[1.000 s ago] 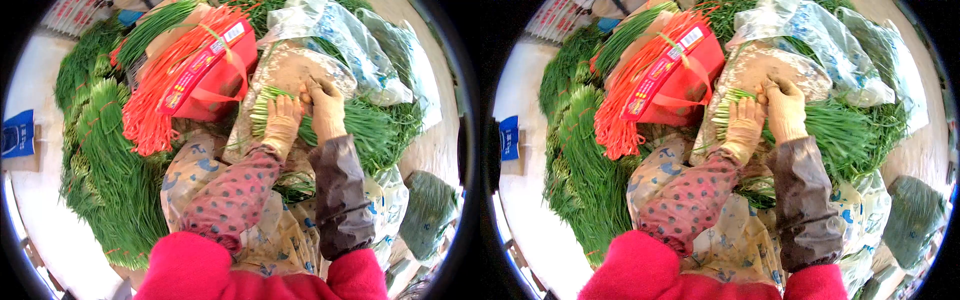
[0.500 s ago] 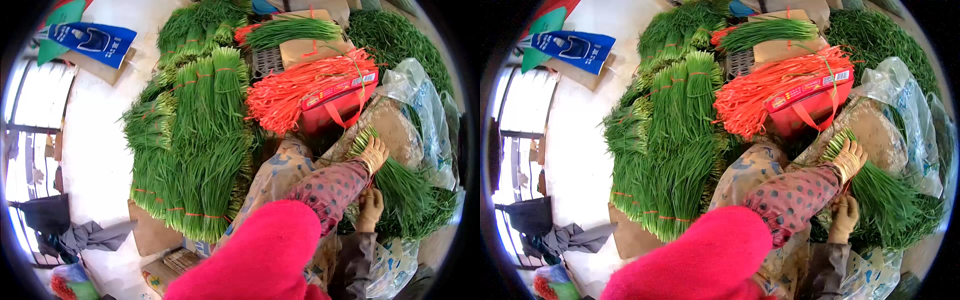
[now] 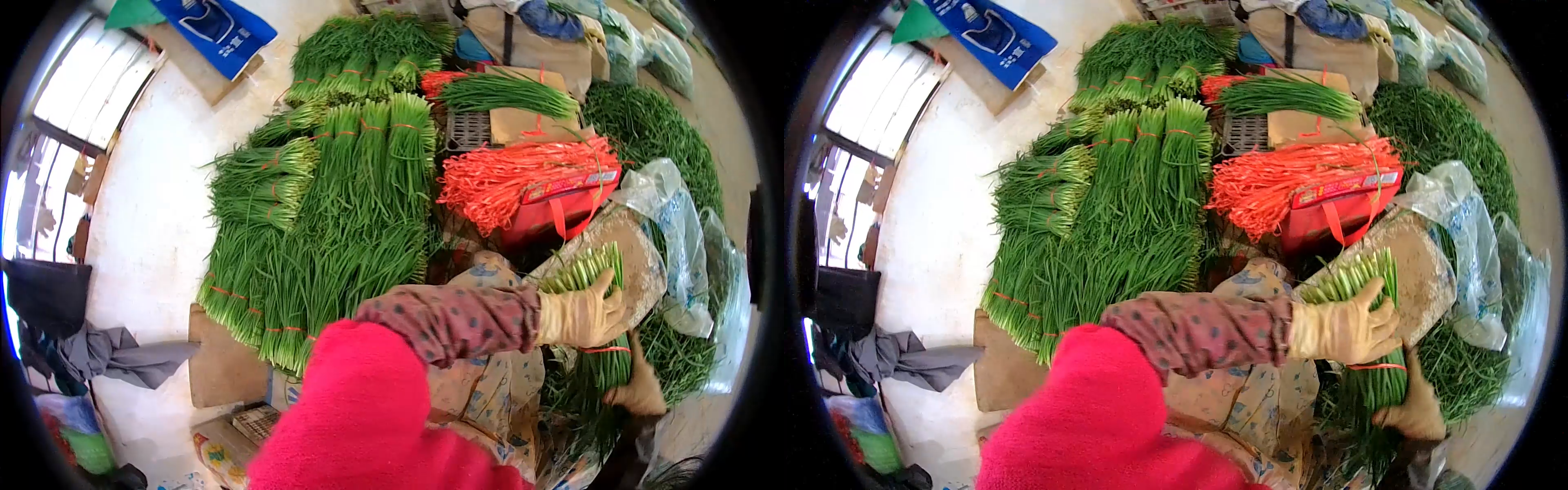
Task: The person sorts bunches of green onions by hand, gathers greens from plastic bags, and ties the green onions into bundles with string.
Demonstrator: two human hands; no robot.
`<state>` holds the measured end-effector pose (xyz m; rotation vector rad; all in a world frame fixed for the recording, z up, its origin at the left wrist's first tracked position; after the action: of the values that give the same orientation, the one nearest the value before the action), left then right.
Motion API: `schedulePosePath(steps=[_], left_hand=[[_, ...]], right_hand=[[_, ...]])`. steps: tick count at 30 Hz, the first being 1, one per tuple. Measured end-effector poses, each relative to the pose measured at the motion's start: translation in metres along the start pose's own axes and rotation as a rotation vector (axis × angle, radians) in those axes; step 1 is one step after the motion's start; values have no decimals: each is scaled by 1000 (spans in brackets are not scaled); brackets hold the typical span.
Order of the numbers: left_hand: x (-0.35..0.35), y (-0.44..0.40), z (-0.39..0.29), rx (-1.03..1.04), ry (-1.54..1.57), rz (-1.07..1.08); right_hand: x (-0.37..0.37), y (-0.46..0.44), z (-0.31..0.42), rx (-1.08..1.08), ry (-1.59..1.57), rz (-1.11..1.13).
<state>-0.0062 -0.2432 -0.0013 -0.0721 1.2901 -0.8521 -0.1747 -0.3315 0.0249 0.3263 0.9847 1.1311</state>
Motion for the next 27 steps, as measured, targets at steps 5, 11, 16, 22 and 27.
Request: schedulePosePath(steps=[5, 11, 16, 22, 27], left_hand=[[-64, 62, 71, -142, -90, 10], [-214, 144, 215, -952, -308, -201], [-285, 283, 340, -1253, 441, -1145], [-284, 443, 420, -1259, 653, -1291], [-196, 542, 417, -1745, 500, -1219]], right_hand=[[5, 19, -54, 104, -275, 83], [-41, 23, -64, 47, -440, -452], [-4, -10, -96, 243, -453, -184], [48, -82, -58, 469, -457, 9], [84, -132, 9, 415, -289, 38]])
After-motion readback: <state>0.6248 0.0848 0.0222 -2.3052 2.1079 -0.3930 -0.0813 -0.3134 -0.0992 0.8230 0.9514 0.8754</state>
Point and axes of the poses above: each hand's wrist, its own y-axis away from the middle knuckle, its own x-axis out of the palm, z = x × y, the point moved 4 cm from there along -y, towards the middle knuckle, and after that the axes turned 3 degrees about x, right-handed, at the moved point
